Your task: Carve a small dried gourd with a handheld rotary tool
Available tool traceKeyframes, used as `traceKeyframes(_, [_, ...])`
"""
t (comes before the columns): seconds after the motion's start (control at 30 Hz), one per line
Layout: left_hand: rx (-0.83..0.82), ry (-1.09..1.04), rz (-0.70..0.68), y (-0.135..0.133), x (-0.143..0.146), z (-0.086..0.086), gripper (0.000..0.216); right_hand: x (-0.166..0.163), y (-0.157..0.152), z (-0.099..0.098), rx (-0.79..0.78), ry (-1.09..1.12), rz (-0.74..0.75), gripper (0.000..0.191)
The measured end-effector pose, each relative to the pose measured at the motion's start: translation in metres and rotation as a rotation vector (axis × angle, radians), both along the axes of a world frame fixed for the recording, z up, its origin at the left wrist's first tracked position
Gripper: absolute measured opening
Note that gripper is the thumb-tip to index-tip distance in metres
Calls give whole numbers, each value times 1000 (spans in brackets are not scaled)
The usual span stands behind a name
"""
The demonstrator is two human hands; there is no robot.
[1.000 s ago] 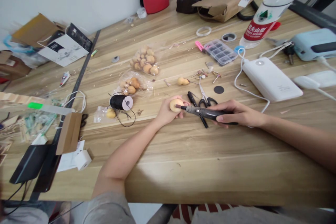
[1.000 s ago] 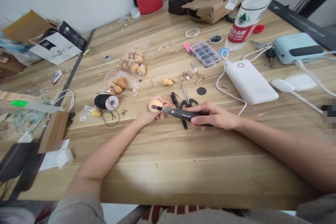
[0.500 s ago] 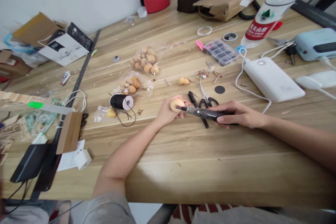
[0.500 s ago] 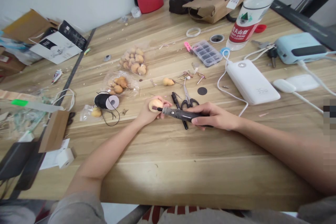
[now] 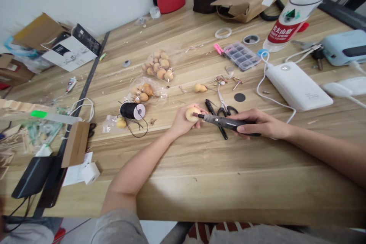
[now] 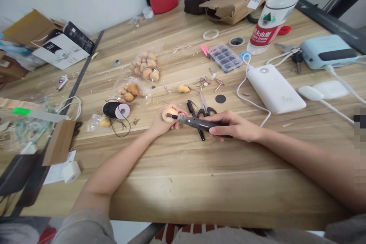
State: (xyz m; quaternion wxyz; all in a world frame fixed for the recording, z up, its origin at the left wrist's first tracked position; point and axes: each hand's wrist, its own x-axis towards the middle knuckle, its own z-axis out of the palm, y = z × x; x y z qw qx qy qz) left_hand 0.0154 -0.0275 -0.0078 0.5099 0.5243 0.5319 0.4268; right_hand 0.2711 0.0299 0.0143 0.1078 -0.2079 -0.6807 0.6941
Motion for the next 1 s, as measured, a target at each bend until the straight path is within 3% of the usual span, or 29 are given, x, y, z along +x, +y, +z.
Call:
traceKeyframes(0.57, [-46, 3, 33, 2, 3, 2, 33, -1, 0, -2, 9, -5, 21, 39])
traceKeyframes(0.8, [14, 32, -28, -1, -1, 2, 17, -2, 0, 0, -40, 22, -12, 26])
traceKeyframes(1.0, [34, 52, -38, -2, -1, 2, 18, -1, 2, 0, -62, 28, -19, 22])
